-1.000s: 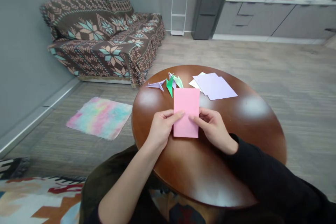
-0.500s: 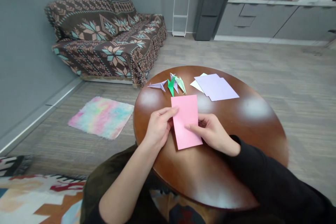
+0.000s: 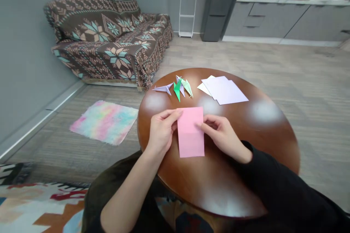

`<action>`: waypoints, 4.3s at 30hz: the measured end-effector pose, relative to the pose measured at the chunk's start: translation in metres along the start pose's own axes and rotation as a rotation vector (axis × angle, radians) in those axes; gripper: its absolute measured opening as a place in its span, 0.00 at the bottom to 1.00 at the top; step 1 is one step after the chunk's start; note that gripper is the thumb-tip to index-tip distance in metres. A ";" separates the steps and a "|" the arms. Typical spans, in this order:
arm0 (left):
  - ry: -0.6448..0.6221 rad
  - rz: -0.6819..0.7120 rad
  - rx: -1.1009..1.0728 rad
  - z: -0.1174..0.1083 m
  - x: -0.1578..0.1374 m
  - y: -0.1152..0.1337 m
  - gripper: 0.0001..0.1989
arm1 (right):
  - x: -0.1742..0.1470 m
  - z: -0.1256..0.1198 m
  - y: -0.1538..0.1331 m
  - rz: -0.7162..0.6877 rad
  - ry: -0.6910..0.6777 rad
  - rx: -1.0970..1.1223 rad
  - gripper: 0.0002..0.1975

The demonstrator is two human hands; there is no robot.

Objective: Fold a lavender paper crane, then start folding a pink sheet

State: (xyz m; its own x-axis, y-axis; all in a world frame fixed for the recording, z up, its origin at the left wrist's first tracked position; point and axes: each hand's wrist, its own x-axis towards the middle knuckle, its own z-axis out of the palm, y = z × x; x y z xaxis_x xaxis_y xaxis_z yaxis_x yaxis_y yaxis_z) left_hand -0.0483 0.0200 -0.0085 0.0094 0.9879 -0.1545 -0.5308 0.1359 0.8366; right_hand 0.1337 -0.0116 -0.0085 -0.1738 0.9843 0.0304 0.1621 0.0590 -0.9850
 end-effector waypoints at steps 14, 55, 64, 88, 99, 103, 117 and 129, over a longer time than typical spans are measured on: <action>-0.059 -0.070 0.080 0.000 -0.005 -0.002 0.13 | 0.002 -0.007 -0.001 -0.084 0.232 0.041 0.12; -0.044 0.030 0.145 0.002 -0.016 -0.008 0.17 | -0.011 0.004 -0.006 0.001 -0.057 -0.085 0.17; -0.036 0.042 0.138 0.002 -0.016 -0.009 0.17 | -0.011 0.005 -0.007 0.014 -0.056 -0.056 0.17; -0.150 -0.175 0.046 0.008 -0.021 -0.010 0.12 | -0.006 0.004 0.003 -0.059 0.293 0.115 0.10; -0.136 0.001 0.317 -0.006 -0.014 -0.013 0.11 | -0.006 0.007 0.002 -0.004 0.240 0.157 0.12; -0.121 0.026 0.397 -0.003 -0.016 -0.006 0.11 | -0.006 0.009 0.001 0.097 0.096 0.193 0.14; -0.184 -0.195 0.096 0.005 -0.023 -0.007 0.12 | -0.004 0.010 0.006 0.135 0.121 0.256 0.12; -0.222 -0.333 -0.085 0.002 -0.019 -0.005 0.09 | -0.003 0.008 0.009 0.156 0.111 0.275 0.14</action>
State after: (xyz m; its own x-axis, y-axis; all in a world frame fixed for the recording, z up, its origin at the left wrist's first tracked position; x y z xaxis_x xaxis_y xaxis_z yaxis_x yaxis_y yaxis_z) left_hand -0.0440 0.0005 -0.0087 0.3704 0.8841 -0.2849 -0.5357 0.4539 0.7120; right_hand 0.1282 -0.0150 -0.0189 -0.0583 0.9910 -0.1206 -0.0929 -0.1257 -0.9877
